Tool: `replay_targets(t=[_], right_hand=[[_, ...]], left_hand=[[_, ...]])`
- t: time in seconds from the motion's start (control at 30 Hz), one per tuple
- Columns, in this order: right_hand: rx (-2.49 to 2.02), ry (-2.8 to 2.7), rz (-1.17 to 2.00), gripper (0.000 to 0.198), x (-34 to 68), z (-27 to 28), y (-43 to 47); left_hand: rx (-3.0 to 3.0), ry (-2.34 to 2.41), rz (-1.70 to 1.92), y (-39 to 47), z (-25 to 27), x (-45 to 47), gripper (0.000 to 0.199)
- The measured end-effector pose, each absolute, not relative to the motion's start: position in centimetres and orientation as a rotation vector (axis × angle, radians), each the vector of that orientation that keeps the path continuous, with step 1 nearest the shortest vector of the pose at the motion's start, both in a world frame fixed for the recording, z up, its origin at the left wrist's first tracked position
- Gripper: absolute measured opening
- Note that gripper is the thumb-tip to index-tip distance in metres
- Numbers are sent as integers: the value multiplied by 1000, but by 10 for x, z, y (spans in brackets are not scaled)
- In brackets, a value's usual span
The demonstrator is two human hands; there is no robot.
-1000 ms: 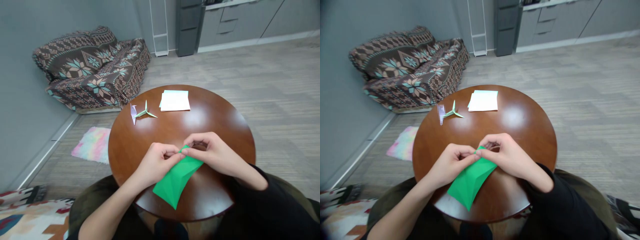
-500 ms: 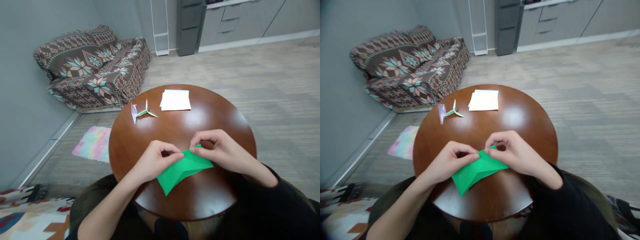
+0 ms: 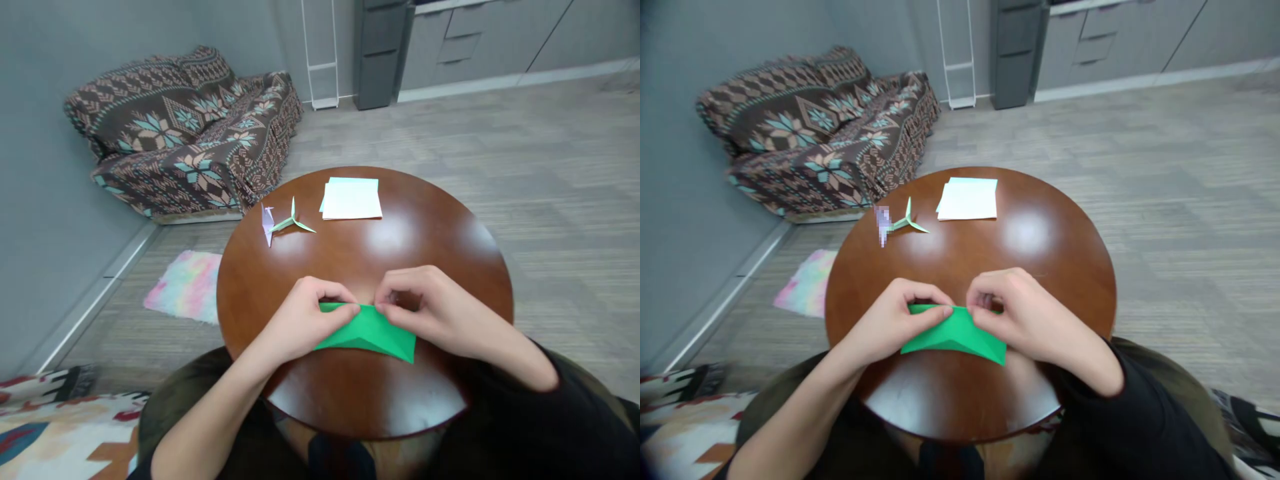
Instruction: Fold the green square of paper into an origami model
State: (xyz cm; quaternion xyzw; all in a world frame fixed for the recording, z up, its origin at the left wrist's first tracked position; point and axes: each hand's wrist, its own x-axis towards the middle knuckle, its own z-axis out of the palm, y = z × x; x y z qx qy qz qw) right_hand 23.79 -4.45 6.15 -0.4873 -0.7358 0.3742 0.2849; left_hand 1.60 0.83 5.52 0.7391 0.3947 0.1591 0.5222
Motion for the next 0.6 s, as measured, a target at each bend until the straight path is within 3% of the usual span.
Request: replay_targets(t=[0.6], right_hand=[[-1306, -1911, 978, 14, 225, 57, -47]], left_hand=[[1702, 920, 469, 3, 54, 22, 10]])
